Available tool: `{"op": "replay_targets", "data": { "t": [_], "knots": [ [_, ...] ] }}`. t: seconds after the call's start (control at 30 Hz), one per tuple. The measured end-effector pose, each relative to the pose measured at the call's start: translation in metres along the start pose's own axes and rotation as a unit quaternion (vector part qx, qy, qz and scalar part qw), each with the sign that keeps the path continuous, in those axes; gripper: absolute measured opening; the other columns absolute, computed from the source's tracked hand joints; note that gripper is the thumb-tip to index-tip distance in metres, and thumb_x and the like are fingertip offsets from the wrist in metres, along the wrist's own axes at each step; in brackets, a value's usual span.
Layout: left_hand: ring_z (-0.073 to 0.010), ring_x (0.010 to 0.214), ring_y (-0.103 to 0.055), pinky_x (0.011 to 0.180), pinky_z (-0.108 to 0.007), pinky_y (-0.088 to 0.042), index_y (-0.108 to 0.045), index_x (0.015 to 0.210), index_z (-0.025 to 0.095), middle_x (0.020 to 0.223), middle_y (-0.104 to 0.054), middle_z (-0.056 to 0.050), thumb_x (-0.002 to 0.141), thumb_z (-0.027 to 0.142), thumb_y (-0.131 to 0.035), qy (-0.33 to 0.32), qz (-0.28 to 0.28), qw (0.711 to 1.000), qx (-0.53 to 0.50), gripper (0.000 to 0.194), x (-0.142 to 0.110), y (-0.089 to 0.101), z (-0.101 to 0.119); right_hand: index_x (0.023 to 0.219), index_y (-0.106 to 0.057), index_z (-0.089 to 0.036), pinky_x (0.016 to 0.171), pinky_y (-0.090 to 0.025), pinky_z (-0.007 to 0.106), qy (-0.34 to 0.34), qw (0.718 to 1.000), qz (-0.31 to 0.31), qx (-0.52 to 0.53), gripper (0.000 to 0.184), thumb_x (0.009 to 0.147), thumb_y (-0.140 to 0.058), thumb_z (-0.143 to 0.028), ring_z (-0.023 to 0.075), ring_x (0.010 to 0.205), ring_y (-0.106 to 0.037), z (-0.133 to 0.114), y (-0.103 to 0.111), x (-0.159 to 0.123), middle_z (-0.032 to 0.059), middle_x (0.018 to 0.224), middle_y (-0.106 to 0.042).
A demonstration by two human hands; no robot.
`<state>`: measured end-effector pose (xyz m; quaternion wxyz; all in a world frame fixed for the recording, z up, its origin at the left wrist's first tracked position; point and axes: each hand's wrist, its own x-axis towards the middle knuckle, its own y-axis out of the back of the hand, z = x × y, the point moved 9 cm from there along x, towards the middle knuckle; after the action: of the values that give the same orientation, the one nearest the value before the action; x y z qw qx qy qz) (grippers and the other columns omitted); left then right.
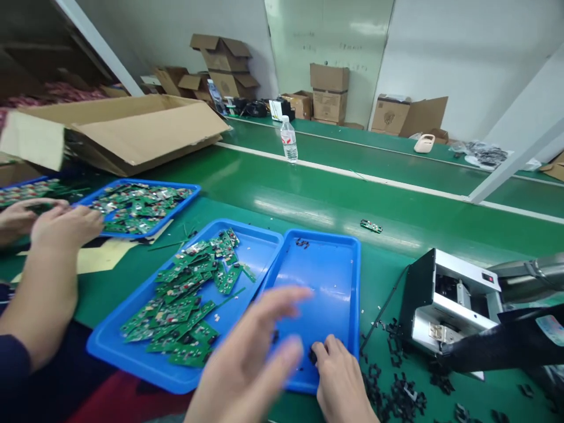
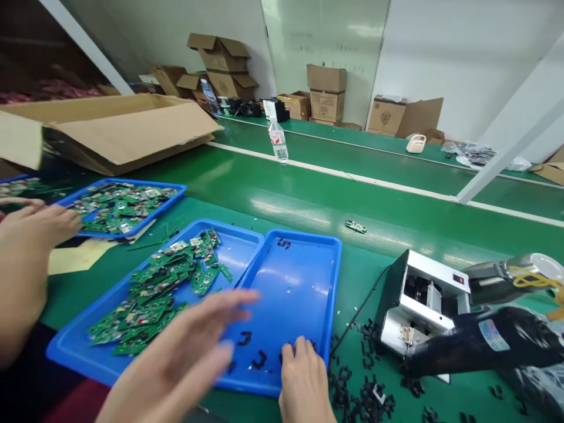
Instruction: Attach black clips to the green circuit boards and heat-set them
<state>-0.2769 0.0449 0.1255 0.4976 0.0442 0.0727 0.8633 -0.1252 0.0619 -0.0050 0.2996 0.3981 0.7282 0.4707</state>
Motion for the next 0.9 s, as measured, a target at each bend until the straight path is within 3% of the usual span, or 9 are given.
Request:
{"op": "replay_targets", "data": {
  "t": [0.07, 0.13, 0.2, 0.27, 0.37, 0.47, 0.6, 0.77, 0.9],
  "knots": [
    [-0.0345, 0.123, -0.062, 0.108, -0.048, -0.049, -0.061, 0.135, 0.022, 0.138, -0.063, -0.013, 0.09, 0.048, -0.06, -0.042, -0.006, 0.972, 0.23, 0.052, 0.059, 0.024, -0.018, 0.107, -0.072, -0.021, 0.076, -0.059, 0.037, 0.004, 1.0, -0.006, 0.018, 0.045, 0.079, -0.056, 0.009, 0.0296, 0.092, -0.074, -0.001, 0.004, 0.0, 0.0087, 0.1, -0.073],
    [-0.0381, 0.129, -0.056, 0.112, -0.05, -0.044, -0.063, 0.13, 0.01, 0.13, -0.062, -0.022, 0.089, 0.044, -0.048, -0.063, 0.019, 0.887, 0.458, 0.055, 0.114, 0.048, -0.048, 0.114, -0.071, -0.019, 0.08, -0.061, 0.038, 0.017, 0.999, -0.01, 0.032, 0.043, 0.083, -0.055, 0.008, 0.0293, 0.096, -0.074, -0.002, 0.009, -0.001, 0.009, 0.103, -0.073],
    [-0.0507, 0.128, -0.051, 0.107, -0.065, -0.042, -0.06, 0.131, 0.0, 0.125, -0.058, -0.031, 0.088, 0.045, -0.046, -0.032, 0.04, 0.855, 0.516, 0.064, 0.15, 0.075, -0.083, 0.12, -0.07, -0.017, 0.082, -0.061, 0.039, 0.026, 0.999, -0.006, 0.039, 0.04, 0.089, -0.056, 0.003, 0.0288, 0.097, -0.074, -0.002, 0.013, -0.002, 0.0096, 0.105, -0.073],
    [-0.0543, 0.121, -0.053, 0.101, -0.068, -0.043, -0.061, 0.129, -0.003, 0.119, -0.058, -0.033, 0.088, 0.046, -0.045, -0.016, 0.034, 0.84, 0.541, 0.066, 0.167, 0.092, -0.109, 0.123, -0.069, -0.016, 0.082, -0.061, 0.038, 0.034, 0.999, 0.006, 0.04, 0.034, 0.094, -0.057, -0.003, 0.0281, 0.096, -0.074, -0.002, 0.014, -0.003, 0.0101, 0.106, -0.073],
    [-0.051, 0.114, -0.057, 0.1, -0.063, -0.046, -0.067, 0.12, -0.003, 0.111, -0.06, -0.03, 0.088, 0.043, -0.042, -0.023, 0.019, 0.828, 0.56, 0.061, 0.169, 0.1, -0.124, 0.122, -0.069, -0.016, 0.081, -0.061, 0.037, 0.05, 0.997, 0.033, 0.042, 0.027, 0.098, -0.057, -0.012, 0.0278, 0.095, -0.074, -0.003, 0.017, -0.003, 0.0108, 0.105, -0.073],
    [-0.0472, 0.115, -0.056, 0.103, -0.059, -0.045, -0.068, 0.118, 0.0, 0.112, -0.06, -0.028, 0.09, 0.04, -0.037, -0.05, 0.025, 0.819, 0.57, 0.057, 0.164, 0.097, -0.124, 0.119, -0.071, -0.015, 0.078, -0.061, 0.037, 0.048, 0.995, 0.059, 0.071, 0.027, 0.099, -0.053, -0.013, 0.0273, 0.088, -0.074, -0.001, 0.024, -0.001, 0.0101, 0.098, -0.072],
    [-0.0427, 0.113, -0.059, 0.103, -0.054, -0.047, -0.068, 0.114, 0.003, 0.116, -0.061, -0.025, 0.093, 0.037, -0.037, -0.075, 0.056, 0.82, 0.564, 0.05, 0.153, 0.097, -0.111, 0.11, -0.076, -0.018, 0.066, -0.058, 0.031, 0.013, 0.97, 0.096, 0.225, 0.031, 0.098, -0.048, -0.013, 0.021, 0.074, -0.071, 0.008, 0.043, 0.001, 0.0074, 0.089, -0.07],
    [-0.0348, 0.113, -0.066, 0.103, -0.047, -0.051, -0.065, 0.111, 0.017, 0.114, -0.068, -0.01, 0.098, 0.044, -0.048, -0.083, 0.123, 0.846, 0.512, 0.035, 0.128, 0.104, -0.071, 0.089, -0.079, -0.017, 0.059, -0.058, 0.025, -0.067, 0.878, 0.115, 0.46, 0.018, 0.09, -0.061, -0.022, 0.0162, 0.066, -0.07, 0.028, 0.047, -0.001, 0.0092, 0.091, -0.075],
    [-0.0306, 0.1, -0.07, 0.1, -0.046, -0.053, -0.07, 0.108, 0.019, 0.105, -0.072, -0.004, 0.089, 0.04, -0.067, -0.03, 0.219, 0.92, 0.324, 0.029, 0.099, 0.109, -0.048, 0.088, -0.076, -0.014, 0.055, -0.059, 0.028, -0.173, 0.783, 0.073, 0.593, 0.026, 0.085, -0.074, -0.04, 0.0201, 0.06, -0.072, 0.042, 0.019, -0.004, 0.0073, 0.07, -0.073]
  ]
}}
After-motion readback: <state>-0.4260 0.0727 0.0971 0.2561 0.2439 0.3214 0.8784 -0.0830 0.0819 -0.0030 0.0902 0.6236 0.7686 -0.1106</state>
